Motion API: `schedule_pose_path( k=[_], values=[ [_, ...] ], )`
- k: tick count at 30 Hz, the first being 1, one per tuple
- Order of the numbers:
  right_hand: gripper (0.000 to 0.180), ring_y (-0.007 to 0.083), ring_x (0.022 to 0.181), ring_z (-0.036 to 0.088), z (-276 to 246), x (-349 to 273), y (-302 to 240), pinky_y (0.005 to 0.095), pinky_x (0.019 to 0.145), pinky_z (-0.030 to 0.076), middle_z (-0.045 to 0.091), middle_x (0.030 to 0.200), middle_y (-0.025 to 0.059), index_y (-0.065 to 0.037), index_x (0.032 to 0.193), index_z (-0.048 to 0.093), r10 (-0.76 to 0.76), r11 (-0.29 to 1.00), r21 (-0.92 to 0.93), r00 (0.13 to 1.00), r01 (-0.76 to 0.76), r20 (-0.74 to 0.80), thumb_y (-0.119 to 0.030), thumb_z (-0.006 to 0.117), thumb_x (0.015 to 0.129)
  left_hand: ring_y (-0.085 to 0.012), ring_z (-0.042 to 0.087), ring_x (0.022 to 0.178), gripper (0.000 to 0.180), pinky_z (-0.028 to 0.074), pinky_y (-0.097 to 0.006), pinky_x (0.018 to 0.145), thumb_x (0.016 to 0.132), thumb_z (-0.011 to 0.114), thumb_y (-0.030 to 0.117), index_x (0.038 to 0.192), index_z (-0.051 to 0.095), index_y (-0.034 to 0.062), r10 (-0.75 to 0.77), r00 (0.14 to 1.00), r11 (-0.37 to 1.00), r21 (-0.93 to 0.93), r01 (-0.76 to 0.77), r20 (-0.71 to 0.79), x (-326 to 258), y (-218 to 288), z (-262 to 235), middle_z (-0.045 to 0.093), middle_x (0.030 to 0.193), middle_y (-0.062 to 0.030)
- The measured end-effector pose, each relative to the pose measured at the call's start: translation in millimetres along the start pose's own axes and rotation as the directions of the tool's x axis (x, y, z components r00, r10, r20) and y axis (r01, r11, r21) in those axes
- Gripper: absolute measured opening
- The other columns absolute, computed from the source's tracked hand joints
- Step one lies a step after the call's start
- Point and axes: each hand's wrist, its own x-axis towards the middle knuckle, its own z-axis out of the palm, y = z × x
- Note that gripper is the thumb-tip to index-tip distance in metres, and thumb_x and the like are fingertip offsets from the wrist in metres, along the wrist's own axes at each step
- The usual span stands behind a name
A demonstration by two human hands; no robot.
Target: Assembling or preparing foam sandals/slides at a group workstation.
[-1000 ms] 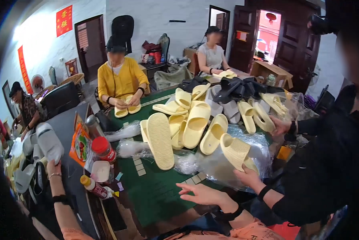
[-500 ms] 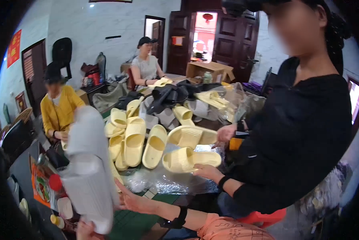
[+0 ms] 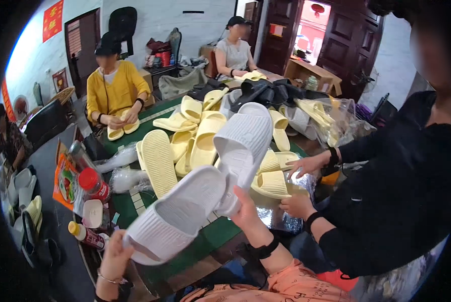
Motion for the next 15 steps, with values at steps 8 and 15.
schedule_pose_path(
  k=[8, 15],
  values=[
    [0.037, 0.0146, 0.084, 0.057, -42, -4, 34, 0.0257, 0.070, 0.046, 0.058, 0.096, 0.0082, 0.003, 0.106, 0.050, 0.259, 0.944, -0.217, 0.965, -0.248, 0.025, -0.022, 0.053, 0.079, -0.0091, 0.052, 0.085, 0.022, 0.040, -0.022, 0.078, 0.083, 0.050, 0.009, 0.103, 0.052, -0.0013, 0.151, 0.978, 0.927, 0.364, -0.089, -0.146, 28, 68, -48, 0.057, 0.093, -0.0045],
    [0.033, 0.0110, 0.071, 0.056, -42, -21, 21, 0.0230, 0.063, 0.045, 0.060, 0.085, 0.0049, 0.003, 0.103, 0.054, 0.303, 0.775, -0.532, 0.939, -0.342, -0.162, -0.019, 0.053, 0.078, -0.0085, 0.053, 0.073, 0.022, 0.043, -0.024, 0.067, 0.080, 0.057, 0.018, 0.094, 0.059, 0.0016, 0.024, 0.974, 0.829, 0.540, -0.145, 0.224, 87, 25, -74, 0.059, 0.081, -0.0008]
  ],
)
